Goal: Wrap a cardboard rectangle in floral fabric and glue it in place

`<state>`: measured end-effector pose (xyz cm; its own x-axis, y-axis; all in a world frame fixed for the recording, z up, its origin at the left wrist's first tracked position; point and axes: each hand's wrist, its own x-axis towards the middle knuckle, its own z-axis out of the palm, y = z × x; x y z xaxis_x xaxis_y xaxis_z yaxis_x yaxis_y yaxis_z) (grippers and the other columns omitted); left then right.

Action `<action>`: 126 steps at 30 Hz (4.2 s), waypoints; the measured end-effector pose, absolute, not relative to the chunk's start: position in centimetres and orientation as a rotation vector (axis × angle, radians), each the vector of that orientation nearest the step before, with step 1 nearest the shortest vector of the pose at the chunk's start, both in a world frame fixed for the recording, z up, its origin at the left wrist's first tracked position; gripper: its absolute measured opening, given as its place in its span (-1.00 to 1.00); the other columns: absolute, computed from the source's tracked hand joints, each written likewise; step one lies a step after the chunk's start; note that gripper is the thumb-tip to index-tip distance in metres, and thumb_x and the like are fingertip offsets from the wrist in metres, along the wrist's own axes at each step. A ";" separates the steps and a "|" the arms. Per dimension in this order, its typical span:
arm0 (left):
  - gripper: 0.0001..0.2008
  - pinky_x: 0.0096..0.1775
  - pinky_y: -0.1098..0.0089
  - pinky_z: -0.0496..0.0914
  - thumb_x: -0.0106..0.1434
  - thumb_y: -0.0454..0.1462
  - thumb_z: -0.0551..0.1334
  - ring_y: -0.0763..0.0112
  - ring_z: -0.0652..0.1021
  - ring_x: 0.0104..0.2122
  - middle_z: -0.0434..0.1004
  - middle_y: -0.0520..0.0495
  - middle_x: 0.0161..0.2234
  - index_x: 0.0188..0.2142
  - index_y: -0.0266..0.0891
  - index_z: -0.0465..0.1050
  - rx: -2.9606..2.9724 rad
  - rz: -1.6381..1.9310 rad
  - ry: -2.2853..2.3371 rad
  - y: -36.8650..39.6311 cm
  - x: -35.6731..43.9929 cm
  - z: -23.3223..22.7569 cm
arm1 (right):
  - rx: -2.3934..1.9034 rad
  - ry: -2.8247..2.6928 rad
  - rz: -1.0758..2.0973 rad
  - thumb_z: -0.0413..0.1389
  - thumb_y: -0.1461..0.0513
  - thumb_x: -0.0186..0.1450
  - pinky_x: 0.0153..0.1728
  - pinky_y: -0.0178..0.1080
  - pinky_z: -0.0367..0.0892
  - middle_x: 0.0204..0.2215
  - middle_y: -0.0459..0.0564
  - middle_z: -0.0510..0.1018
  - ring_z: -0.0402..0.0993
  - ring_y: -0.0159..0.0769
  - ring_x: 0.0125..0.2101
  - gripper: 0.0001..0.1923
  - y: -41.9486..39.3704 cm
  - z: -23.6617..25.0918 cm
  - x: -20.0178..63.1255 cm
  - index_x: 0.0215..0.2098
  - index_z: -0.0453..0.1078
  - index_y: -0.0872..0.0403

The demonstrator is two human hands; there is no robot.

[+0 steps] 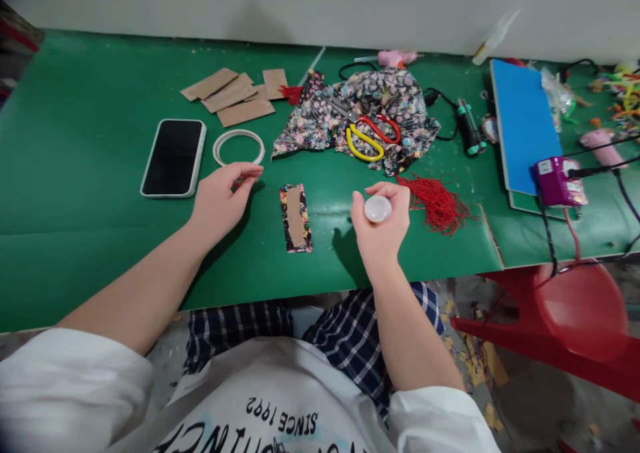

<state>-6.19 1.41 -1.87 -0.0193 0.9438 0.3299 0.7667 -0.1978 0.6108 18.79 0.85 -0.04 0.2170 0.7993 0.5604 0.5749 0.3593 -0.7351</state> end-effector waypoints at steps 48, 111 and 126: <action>-0.75 -0.06 0.20 0.26 0.29 -0.43 0.02 0.26 0.44 -0.07 0.53 -0.06 -0.11 -0.12 -0.31 0.41 2.797 0.594 1.129 -4.4 -4.9 -1.5 | -0.750 -3.006 0.190 -0.07 0.35 0.23 0.21 0.25 -0.12 -0.08 0.01 0.53 0.26 -0.12 0.10 -0.64 -0.7 2.3 18.0 -0.04 0.38 0.06; -0.72 -0.17 0.31 0.45 0.25 -0.45 -0.01 0.31 0.57 -0.19 0.59 -0.12 -0.22 -0.23 -0.37 0.47 2.938 0.711 0.913 -1.8 -5.5 -1.4 | -0.340 -3.117 -0.141 -0.03 0.33 0.26 0.03 0.00 0.23 -0.19 0.02 0.58 0.41 -0.18 -0.08 -0.82 1.8 2.8 17.2 -0.34 0.42 0.13; -0.71 -0.16 0.31 0.43 0.27 -0.43 -0.03 0.33 0.55 -0.16 0.58 -0.13 -0.20 -0.22 -0.32 0.46 2.930 0.679 0.922 -1.9 -5.5 -1.3 | -0.351 -3.088 -0.298 -0.03 0.33 0.29 0.05 0.08 0.22 -0.16 0.05 0.57 0.40 -0.18 -0.06 -0.78 1.1 2.9 17.0 -0.29 0.46 0.13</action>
